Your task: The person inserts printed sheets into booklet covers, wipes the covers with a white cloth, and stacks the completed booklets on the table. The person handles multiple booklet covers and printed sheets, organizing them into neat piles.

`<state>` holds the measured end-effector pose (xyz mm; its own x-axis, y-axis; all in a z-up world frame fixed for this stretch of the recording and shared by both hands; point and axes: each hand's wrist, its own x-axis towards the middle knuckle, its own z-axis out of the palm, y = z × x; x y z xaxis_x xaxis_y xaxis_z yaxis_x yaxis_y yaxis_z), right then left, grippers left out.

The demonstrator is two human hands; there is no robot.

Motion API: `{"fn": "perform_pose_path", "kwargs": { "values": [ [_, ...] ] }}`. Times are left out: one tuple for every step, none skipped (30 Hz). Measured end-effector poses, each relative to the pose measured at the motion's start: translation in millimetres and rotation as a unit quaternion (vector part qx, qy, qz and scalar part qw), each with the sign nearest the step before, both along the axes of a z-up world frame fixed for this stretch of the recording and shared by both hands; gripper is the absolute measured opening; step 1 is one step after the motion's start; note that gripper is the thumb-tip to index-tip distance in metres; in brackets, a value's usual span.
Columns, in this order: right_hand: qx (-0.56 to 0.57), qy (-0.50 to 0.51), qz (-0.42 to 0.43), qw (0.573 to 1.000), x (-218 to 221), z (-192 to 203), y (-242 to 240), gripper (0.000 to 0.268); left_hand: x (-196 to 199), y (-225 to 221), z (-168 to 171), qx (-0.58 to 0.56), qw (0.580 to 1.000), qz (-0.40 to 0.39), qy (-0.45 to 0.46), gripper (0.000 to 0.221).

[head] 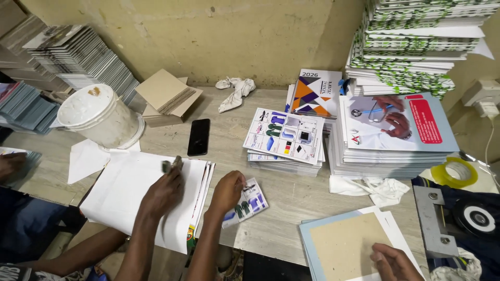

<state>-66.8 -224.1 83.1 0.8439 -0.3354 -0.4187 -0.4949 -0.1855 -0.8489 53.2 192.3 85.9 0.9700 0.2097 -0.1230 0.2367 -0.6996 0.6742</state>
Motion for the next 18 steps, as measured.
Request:
{"fn": "perform_pose_path", "kwargs": {
  "values": [
    [0.007,-0.075,-0.022,0.997,-3.1,10.3,13.3,0.030,-11.2,-3.8,5.6,-0.015,0.998,-0.059,-0.028,0.014],
    [0.014,-0.147,-0.044,0.988,-6.9,20.5,26.8,0.024,-23.7,-7.2,10.9,-0.030,0.991,-0.116,-0.054,0.014],
    [0.013,-0.147,-0.046,0.988,1.7,18.8,26.1,0.024,-32.2,-15.8,24.2,-0.031,0.991,-0.119,-0.053,0.014],
    [0.062,-0.117,-0.013,0.991,7.4,16.6,25.3,0.026,-43.5,-24.3,36.7,-0.090,0.984,-0.149,-0.037,0.009],
    [0.111,-0.088,0.020,0.990,12.9,14.0,24.4,0.029,-54.8,-32.6,49.0,-0.148,0.973,-0.178,-0.021,0.008],
    [0.109,-0.084,0.018,0.990,16.0,14.8,24.9,0.029,-61.8,-42.7,54.3,-0.150,0.972,-0.179,-0.017,0.008],
    [0.129,-0.121,0.086,0.980,18.8,15.7,25.3,0.028,-69.1,-52.8,59.8,-0.187,0.948,-0.250,-0.059,0.012],
    [0.149,-0.159,0.153,0.964,24.5,17.2,26.2,0.027,-74.0,-62.3,66.5,-0.222,0.915,-0.319,-0.103,0.017],
    [0.147,-0.159,0.152,0.964,25.6,26.9,30.9,0.027,-78.0,-72.6,71.4,-0.223,0.915,-0.321,-0.103,0.017],
    [0.116,-0.255,0.254,0.926,27.1,36.2,35.8,0.029,-81.4,-82.8,76.4,-0.261,0.896,-0.337,-0.125,0.015],
    [0.081,-0.346,0.349,0.867,28.9,45.7,40.4,0.031,-84.8,-93.2,81.6,-0.298,0.875,-0.353,-0.147,0.014],
    [0.079,-0.347,0.346,0.868,27.3,47.6,42.7,0.031,-87.2,-102.2,81.1,-0.298,0.873,-0.357,-0.147,0.014],
    [0.089,-0.377,0.388,0.836,26.0,49.5,44.9,0.038,-89.4,-111.4,80.5,-0.315,0.871,-0.352,-0.134,0.011],
    [0.097,-0.405,0.428,0.802,23.9,51.2,46.2,0.045,-91.6,-121.4,79.4,-0.332,0.868,-0.348,-0.120,0.009],
    [0.095,-0.406,0.423,0.804,21.0,55.7,46.4,0.045,-92.1,-126.7,78.5,-0.333,0.866,-0.353,-0.118,0.009],
    [0.100,-0.422,0.416,0.799,17.1,60.4,45.6,0.033,-93.6,-132.9,77.0,-0.344,0.864,-0.348,-0.120,0.015],
    [0.106,-0.437,0.409,0.794,13.4,65.0,45.2,0.024,-95.0,-138.8,75.3,-0.355,0.861,-0.343,-0.121,0.022],
    [0.103,-0.436,0.406,0.797,10.1,65.0,43.0,0.024,-97.1,-144.2,72.2,-0.358,0.859,-0.347,-0.119,0.022]
  ]
}}
